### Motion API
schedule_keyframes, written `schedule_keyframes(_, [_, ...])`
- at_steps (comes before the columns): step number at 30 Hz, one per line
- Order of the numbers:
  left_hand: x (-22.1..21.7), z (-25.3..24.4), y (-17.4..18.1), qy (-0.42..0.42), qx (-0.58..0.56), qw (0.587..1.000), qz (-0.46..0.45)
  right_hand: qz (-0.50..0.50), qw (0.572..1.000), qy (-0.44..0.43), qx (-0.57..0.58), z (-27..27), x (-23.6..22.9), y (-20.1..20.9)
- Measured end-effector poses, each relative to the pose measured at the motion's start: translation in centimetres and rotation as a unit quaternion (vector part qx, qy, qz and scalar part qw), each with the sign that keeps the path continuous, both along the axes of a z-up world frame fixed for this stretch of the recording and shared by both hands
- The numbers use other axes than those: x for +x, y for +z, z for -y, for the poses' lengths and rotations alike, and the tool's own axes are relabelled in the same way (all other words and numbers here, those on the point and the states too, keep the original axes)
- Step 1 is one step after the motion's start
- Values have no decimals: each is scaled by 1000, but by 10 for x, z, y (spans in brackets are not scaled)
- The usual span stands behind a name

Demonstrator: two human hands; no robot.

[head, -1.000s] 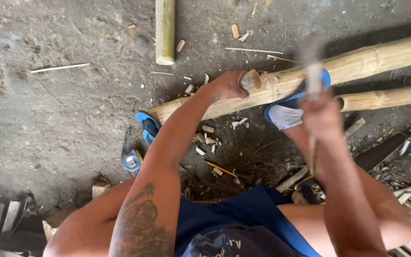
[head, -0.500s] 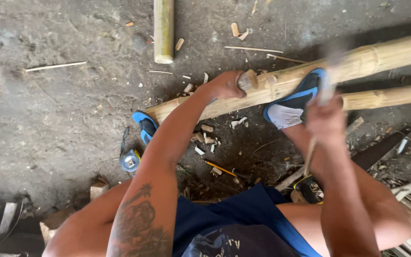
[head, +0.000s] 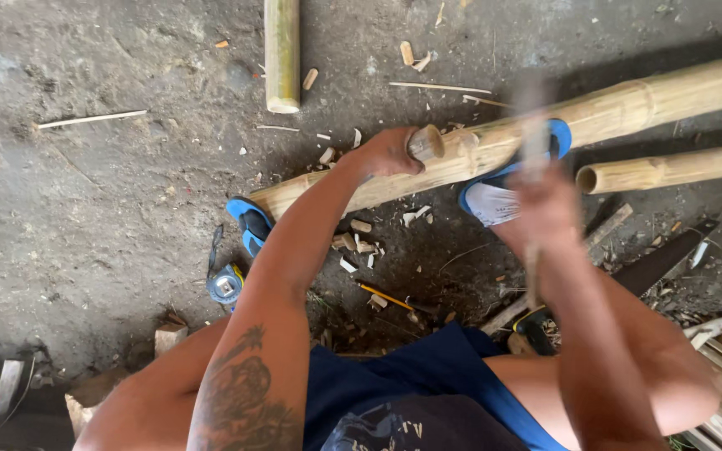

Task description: The person marks a bamboo pole with a pencil, then uses a chisel and hammer to carve a hole into the pole. They repeatedly strike the chisel to remove material and occasionally check the fit with a bamboo tube.

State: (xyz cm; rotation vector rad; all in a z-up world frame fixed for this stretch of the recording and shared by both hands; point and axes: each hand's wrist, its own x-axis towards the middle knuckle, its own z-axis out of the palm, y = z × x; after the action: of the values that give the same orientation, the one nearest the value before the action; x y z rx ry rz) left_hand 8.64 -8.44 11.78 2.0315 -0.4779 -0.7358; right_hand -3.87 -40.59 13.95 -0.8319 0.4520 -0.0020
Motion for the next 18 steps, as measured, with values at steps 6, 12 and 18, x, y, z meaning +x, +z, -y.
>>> schedule_keyframes(6, [0, -1, 8, -20, 6, 999, -28, 53, 919, -82, -382, 1, 15, 31])
schedule_keyframes(12, [-1, -4, 10, -21, 38, 999, 19, 16, 728, 243, -641, -113, -36, -59])
schedule_keyframes(18, [-33, -34, 23, -39, -29, 999, -1, 12, 764, 225, -605, -110, -29, -29])
